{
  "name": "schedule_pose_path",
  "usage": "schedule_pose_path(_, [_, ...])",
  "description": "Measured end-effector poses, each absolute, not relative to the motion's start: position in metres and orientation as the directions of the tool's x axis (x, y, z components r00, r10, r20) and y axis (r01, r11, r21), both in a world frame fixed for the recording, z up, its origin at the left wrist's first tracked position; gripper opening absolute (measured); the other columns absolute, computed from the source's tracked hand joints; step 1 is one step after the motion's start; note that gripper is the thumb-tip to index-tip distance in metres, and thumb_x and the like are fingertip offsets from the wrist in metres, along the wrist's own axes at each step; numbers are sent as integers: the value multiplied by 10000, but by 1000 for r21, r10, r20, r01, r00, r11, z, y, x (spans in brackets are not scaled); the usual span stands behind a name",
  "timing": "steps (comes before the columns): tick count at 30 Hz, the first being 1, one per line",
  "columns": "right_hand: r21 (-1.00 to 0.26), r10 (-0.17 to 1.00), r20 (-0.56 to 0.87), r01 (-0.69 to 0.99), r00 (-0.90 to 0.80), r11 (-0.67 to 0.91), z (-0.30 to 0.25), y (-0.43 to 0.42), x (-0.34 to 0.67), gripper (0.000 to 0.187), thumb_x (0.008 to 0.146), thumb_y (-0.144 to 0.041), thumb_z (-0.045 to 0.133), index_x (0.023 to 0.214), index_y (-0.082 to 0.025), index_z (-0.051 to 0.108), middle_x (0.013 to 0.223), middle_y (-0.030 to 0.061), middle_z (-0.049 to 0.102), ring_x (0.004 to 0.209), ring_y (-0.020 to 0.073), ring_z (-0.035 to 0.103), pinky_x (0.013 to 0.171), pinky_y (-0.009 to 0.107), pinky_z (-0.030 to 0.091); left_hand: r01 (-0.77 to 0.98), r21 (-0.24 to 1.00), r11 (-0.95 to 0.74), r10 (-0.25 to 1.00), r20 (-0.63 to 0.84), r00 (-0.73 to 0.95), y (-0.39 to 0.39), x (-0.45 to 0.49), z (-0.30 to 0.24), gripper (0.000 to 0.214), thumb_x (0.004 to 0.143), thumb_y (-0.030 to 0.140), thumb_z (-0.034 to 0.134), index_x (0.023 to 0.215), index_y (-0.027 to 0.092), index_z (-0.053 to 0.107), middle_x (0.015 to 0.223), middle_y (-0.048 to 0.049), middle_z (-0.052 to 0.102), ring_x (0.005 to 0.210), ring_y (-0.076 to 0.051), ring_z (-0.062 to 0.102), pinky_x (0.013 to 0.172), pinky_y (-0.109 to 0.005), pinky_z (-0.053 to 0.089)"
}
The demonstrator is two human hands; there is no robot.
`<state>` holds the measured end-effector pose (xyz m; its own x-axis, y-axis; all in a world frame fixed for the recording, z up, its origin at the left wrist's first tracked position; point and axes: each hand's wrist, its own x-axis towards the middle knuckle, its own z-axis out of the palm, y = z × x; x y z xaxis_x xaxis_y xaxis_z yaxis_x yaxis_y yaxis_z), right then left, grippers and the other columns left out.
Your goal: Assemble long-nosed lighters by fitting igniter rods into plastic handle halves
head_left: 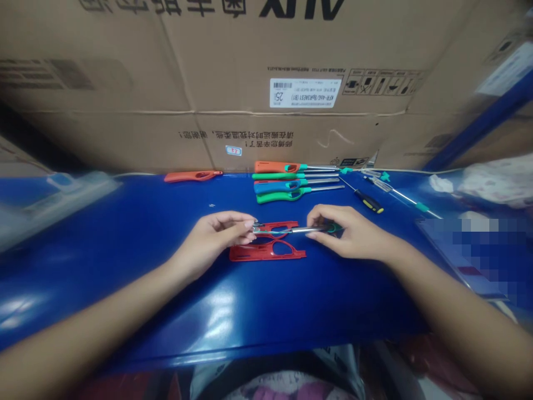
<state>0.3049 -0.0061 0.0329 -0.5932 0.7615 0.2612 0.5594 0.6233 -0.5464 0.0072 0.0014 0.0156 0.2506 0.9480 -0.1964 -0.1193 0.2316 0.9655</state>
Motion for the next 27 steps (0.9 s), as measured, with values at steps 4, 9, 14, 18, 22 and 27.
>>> schedule_pose_path(4, [-551,751,184,567,-634,613,37,-6,307,158,919,-332,660,989,-195,626,899,11,683,763,127,600,701,241,449,-23,986,164,950,-151,274,1,6,16,277,701,314,899,914,174,792,808,-23,791,701,-113,744,697,-159,613])
schedule_pose_path(9, [-561,700,93,544,-708,624,42,-6,309,205,998,-339,540,1030,-197,683,992,36,717,870,148,642,793,265,460,225,974,-12,922,-76,379,0,4,16,232,794,337,816,973,191,792,862,-39,802,775,-150,752,737,-213,602])
schedule_pose_path(14, [-560,701,-17,588,-713,584,45,-7,312,189,982,-328,548,989,-192,679,962,44,710,844,167,620,756,287,440,474,744,-472,836,205,510,-3,-2,16,205,901,336,695,1040,218,788,947,-42,781,786,-154,715,694,-240,546])
schedule_pose_path(18, [-558,680,-66,592,-730,582,45,-8,313,130,954,-255,571,980,-192,681,967,39,697,844,162,609,751,280,437,473,563,-678,707,322,630,-7,-2,15,198,946,260,626,1075,200,764,978,-50,761,786,-136,699,697,-230,527])
schedule_pose_path(22, [-534,680,-86,610,-729,586,44,-8,312,111,905,-176,608,961,-198,702,974,33,688,838,155,615,743,272,448,457,538,-708,670,305,677,-8,0,10,212,962,247,597,1099,188,748,1019,-72,751,858,-158,706,771,-252,548])
schedule_pose_path(27, [-515,675,-94,616,-732,596,44,-8,314,141,900,-150,601,953,-204,720,955,36,699,818,155,635,733,272,465,458,535,-710,667,304,680,-7,1,6,205,965,256,594,1088,192,745,1032,-76,749,879,-167,711,788,-261,555])
